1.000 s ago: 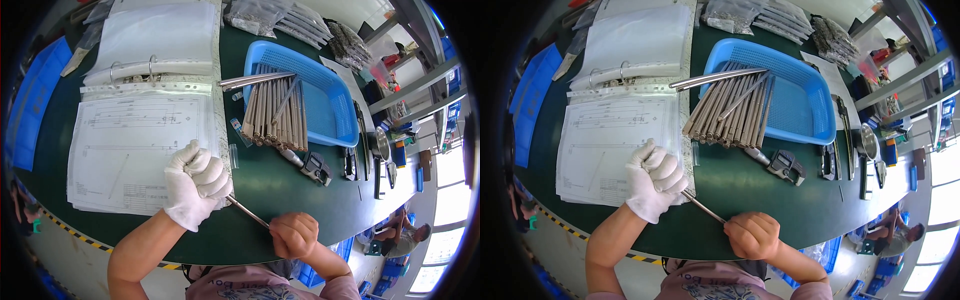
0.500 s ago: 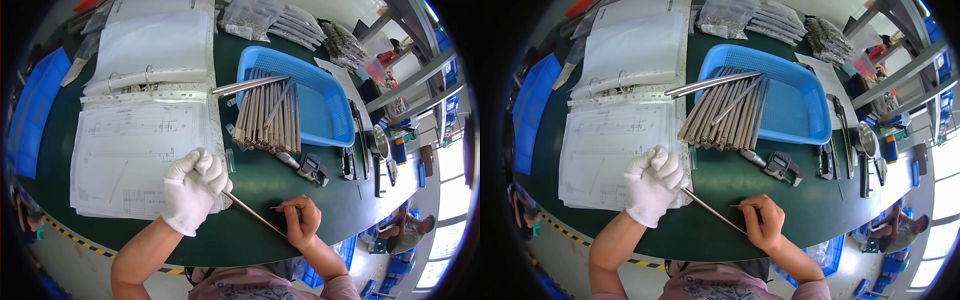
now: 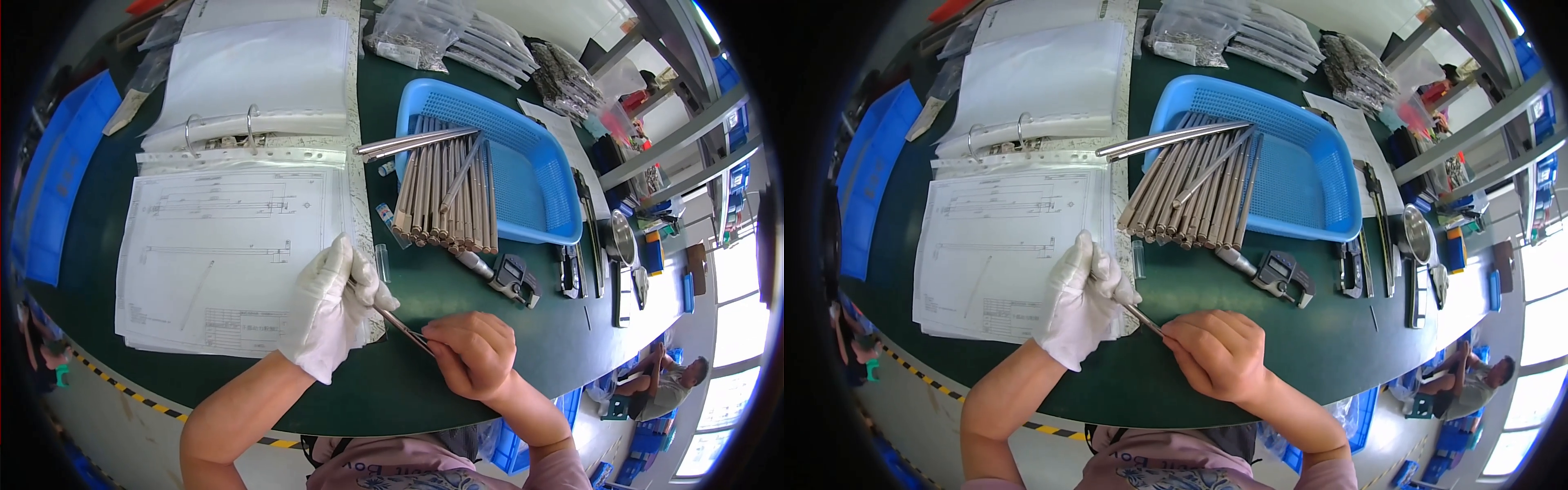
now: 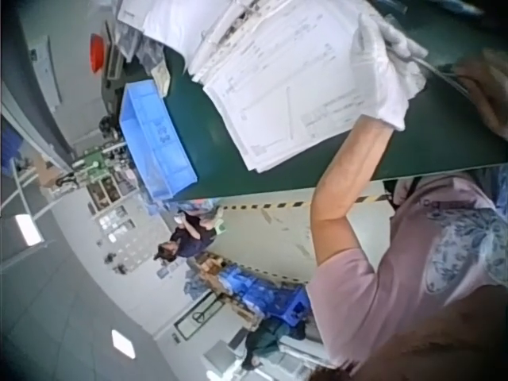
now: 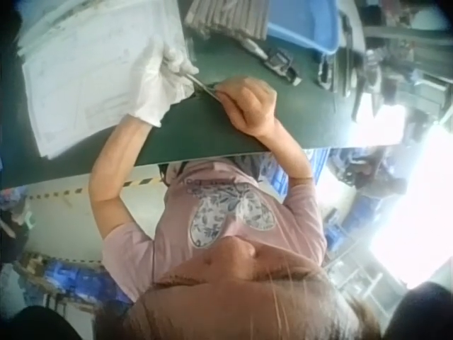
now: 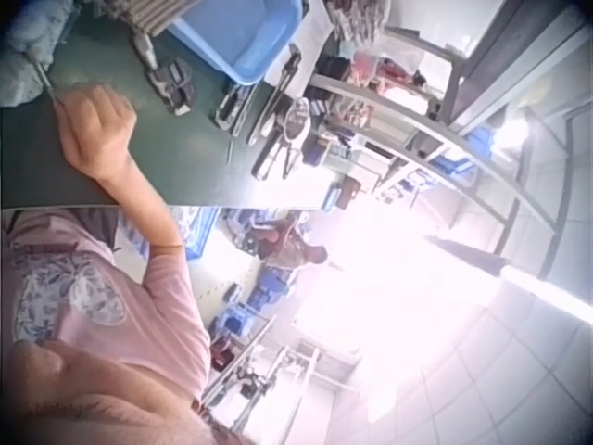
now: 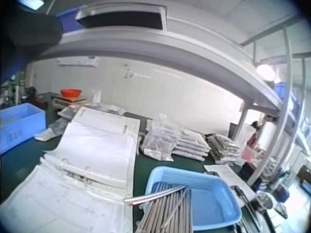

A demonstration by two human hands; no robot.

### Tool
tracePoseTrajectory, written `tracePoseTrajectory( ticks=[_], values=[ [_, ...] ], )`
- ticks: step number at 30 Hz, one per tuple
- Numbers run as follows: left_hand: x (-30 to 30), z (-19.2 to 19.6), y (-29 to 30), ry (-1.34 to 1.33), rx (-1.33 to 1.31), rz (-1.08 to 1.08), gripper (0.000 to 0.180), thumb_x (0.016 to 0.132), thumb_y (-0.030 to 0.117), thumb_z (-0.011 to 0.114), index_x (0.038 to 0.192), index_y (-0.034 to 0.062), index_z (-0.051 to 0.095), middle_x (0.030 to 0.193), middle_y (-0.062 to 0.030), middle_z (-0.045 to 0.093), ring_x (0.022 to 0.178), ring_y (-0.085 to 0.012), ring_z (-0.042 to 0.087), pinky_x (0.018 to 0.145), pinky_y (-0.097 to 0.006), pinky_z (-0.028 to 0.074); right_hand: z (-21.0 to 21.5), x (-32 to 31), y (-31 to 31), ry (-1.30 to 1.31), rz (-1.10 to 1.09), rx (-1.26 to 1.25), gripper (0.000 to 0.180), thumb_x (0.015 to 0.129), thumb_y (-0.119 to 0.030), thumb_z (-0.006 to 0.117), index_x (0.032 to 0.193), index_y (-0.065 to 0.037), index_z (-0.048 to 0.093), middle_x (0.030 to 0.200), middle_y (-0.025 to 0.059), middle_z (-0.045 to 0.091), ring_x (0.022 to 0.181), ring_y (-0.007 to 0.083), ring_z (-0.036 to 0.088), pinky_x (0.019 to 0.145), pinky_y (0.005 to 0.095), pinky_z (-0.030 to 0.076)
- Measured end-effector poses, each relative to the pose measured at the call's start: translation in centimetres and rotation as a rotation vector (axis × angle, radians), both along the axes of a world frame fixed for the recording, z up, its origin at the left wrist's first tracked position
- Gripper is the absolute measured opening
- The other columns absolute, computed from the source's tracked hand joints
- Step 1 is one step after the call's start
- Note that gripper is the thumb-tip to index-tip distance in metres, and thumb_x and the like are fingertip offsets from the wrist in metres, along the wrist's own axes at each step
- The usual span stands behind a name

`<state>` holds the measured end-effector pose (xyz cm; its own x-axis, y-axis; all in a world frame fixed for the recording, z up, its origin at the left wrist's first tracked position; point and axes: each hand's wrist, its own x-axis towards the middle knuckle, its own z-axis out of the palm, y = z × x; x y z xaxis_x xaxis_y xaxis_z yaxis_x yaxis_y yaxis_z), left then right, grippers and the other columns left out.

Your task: Inspecting and measuring metal rods at a factory workbench using a digital caliper and referencing technical drawings in a binder.

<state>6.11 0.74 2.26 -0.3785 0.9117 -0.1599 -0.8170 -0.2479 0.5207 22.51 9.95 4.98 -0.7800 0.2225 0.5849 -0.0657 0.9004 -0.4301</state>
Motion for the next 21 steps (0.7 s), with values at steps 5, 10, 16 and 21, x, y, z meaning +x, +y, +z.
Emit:
tracePoseTrajectory(
  ticks=[5, 10, 16, 21],
  values=[
    [0.1, 0.0, 0.1, 0.009, -0.064, 0.007, 0.041, 0.098, 0.035, 0.032, 0.073, 0.0068, 0.049, 0.062, -0.002, 0.045, 0.062, -0.016, 0.055, 0.066, -0.031, 0.049, -0.1, -0.4, 0.2, -0.024, 0.009, -0.016, 0.014, 0.068, 0.004, 0.062, 0.081, -0.001, 0.059, 0.072, 0.0097, 0.062, 0.06, 0.0219, 0.061, 0.053, 0.0286, 0.047],
    [0.1, 0.1, 0.2, -0.014, -0.078, -0.006, 0.04, 0.097, 0.037, 0.033, 0.073, 0.0087, 0.047, 0.062, -0.0009, 0.041, 0.061, -0.0154, 0.052, 0.064, -0.028, 0.045, 0.2, -0.5, 0.0, -0.024, 0.0, 0.003, 0.018, 0.067, 0.0, 0.067, 0.082, -0.003, 0.059, 0.071, 0.0079, 0.061, 0.059, 0.0227, 0.061, 0.051, 0.0298, 0.047],
    [0.2, 0.6, 0.2, -0.087, -0.058, -0.009, 0.038, 0.096, 0.042, 0.035, 0.071, 0.0135, 0.038, 0.063, 0.0008, 0.033, 0.059, -0.0163, 0.043, 0.07, -0.036, 0.043, 0.1, -0.7, 0.1, -0.044, -0.011, 0.083, 0.017, 0.067, -0.001, 0.067, 0.081, -0.003, 0.058, 0.071, 0.0072, 0.061, 0.058, 0.0218, 0.06, 0.05, 0.0295, 0.046],
    [0.1, 0.0, 0.1, -0.097, -0.042, -0.026, 0.038, 0.095, 0.044, 0.036, 0.071, 0.0147, 0.036, 0.063, 0.0012, 0.031, 0.059, -0.0166, 0.042, 0.072, -0.038, 0.042, 0.3, -1.2, -0.8, -0.025, -0.008, 0.272, 0.018, 0.065, -0.002, 0.067, 0.081, -0.004, 0.058, 0.069, 0.0052, 0.059, 0.055, 0.0195, 0.058, 0.048, 0.0282, 0.045]
  ],
)
